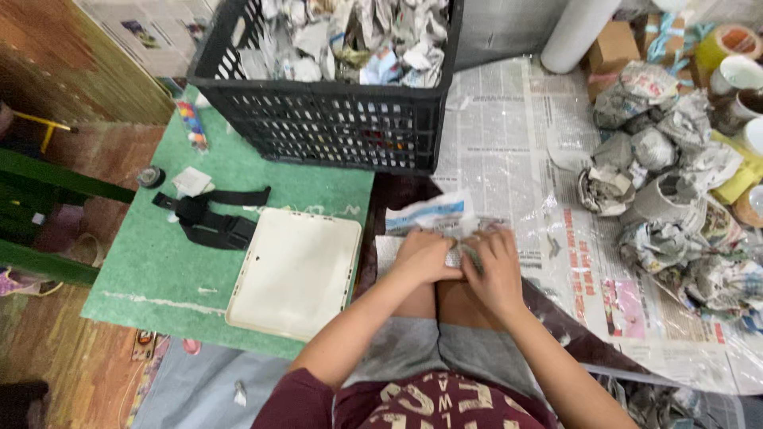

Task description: The person wraps small glassware and ceramic items in newspaper while seated. They fold newspaper sheets around each item, tuck the edges, and place the wrapped bundles on a nearby table.

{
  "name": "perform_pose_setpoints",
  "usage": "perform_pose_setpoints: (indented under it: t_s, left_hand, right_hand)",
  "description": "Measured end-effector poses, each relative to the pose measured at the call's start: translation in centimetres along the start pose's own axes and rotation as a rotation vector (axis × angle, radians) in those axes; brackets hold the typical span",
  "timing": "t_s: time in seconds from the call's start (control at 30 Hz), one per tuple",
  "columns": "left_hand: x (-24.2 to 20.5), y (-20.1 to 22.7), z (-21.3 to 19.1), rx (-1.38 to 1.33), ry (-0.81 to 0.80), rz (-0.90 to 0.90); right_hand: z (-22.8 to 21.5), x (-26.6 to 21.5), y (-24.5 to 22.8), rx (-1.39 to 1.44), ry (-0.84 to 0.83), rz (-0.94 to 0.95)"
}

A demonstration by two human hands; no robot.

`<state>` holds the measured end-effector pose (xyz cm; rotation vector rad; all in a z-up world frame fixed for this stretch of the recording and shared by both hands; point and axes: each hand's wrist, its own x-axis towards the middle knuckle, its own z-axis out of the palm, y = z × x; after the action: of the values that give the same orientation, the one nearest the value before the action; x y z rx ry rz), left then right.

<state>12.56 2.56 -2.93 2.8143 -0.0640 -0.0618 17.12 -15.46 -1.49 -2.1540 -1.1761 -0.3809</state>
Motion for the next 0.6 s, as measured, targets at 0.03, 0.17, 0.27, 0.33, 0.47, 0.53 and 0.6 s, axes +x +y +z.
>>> perform_pose_setpoints:
  t_s: [0.03, 0.17, 0.27, 0.33, 0.47, 0.53, 0.6]
  left_hand:
    - [0.4, -0.3, -0.4, -0.007, -0.039, -0.033]
    - [0.0, 0.1, 0.5, -0.094, -0.056, -0.086]
    - [1.0, -1.5, 0.5, -0.137, 0.062, -0.072]
    - [0.9, -1.5, 1.8, -0.153, -0.002, -0.061]
    - [2.9, -3.3, 0.3, -0.229, 0.100, 0.152]
    - [1.0, -2.4, 0.9, -0.221, 0.217, 0.268]
    - [-0.3, -0.9, 0.6, -0.089, 0.453, 0.222]
  right_hand:
    - [-0.4, 0.5, 0.4, 0.106, -0.094, 0.016]
    - [-1.7, -1.1, 1.0, 0.341, -0.280, -0.016]
    - [-0.9, 0.1, 1.9, 0.305, -0.357, -0.116]
    - [-0.9, -1.0, 2.0, 0.287, -0.407, -0.012]
    - [-0.4, 1.7, 2.9, 0.274, -0.385, -0.046]
    - [-0.6, 0.5, 2.4, 0.286, -0.425, 0.101]
    - [-0.9, 1.5, 2.7, 0.250, -0.388, 0.079]
